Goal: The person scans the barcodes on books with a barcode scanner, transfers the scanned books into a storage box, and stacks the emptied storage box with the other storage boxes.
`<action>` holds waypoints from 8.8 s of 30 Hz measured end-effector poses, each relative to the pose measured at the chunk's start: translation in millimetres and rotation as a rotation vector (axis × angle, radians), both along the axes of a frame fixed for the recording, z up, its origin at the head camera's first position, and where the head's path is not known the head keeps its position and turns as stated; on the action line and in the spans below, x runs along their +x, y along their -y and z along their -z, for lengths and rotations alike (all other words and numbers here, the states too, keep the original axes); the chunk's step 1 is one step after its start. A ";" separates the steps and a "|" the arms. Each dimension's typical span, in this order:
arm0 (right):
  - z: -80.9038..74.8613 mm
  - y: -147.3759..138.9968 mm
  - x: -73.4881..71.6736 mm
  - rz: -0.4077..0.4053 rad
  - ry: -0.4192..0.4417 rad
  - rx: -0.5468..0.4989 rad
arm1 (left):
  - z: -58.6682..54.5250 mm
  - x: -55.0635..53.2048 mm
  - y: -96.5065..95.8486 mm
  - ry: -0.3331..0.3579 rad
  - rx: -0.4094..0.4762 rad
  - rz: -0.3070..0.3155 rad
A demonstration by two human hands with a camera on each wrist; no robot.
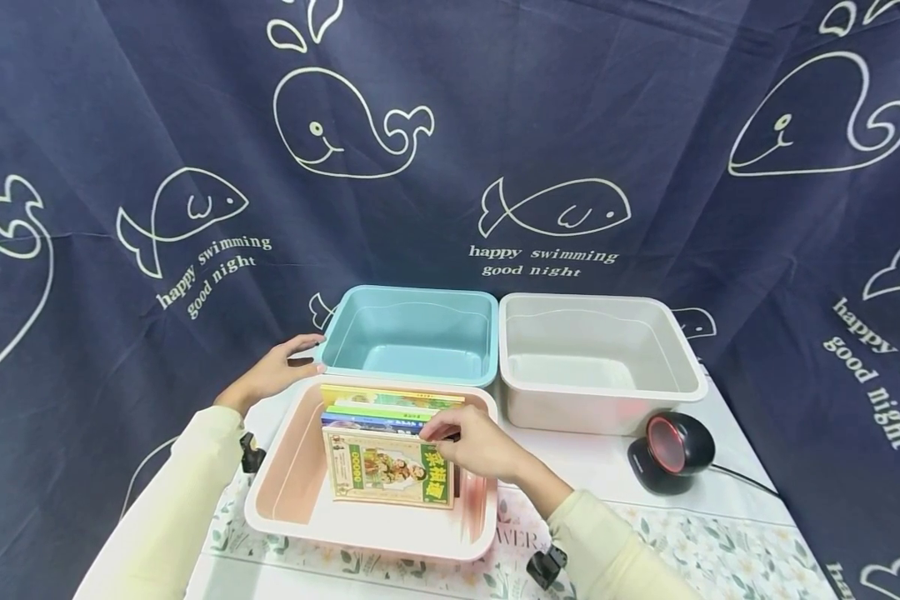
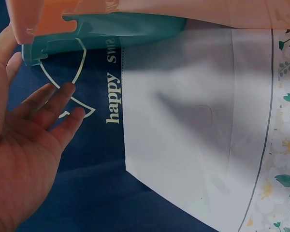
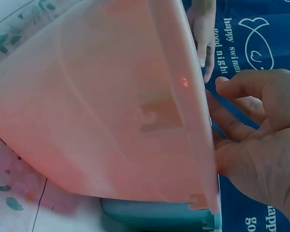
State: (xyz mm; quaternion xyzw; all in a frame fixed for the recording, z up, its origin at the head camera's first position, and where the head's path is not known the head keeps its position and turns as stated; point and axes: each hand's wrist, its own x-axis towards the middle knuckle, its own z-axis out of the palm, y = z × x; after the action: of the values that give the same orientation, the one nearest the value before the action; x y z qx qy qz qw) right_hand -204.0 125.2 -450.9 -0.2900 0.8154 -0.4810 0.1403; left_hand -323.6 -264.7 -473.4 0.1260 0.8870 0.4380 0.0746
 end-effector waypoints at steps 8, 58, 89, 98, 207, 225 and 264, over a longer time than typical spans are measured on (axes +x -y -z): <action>5.2 4.2 2.2 0.048 -0.023 -0.003 | 2.1 -0.6 1.1 -0.030 0.007 0.016; 29.8 43.2 6.3 0.101 0.046 0.043 | -0.6 2.9 0.0 0.041 -0.008 -0.011; 28.7 47.5 7.2 0.101 0.093 0.023 | 0.3 3.9 -0.1 0.044 0.002 -0.011; -1.6 32.4 8.8 0.166 -0.011 0.018 | 0.4 3.7 -0.5 0.042 0.009 -0.015; 20.5 -228.8 135.5 1.265 0.052 0.066 | 0.2 2.8 0.8 0.039 -0.010 -0.004; -63.0 -184.8 85.8 0.908 -0.115 -0.156 | 1.4 3.6 1.6 0.039 0.016 -0.014; -80.0 -23.9 -87.3 0.638 0.078 -0.480 | -3.4 5.7 2.2 0.053 0.040 -0.031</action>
State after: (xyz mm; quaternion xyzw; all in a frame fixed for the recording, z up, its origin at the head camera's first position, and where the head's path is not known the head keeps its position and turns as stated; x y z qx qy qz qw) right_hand -291.3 149.1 -371.0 -0.0284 0.7231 -0.6878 -0.0568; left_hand -317.9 -266.9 -470.0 0.1020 0.8776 0.4600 0.0888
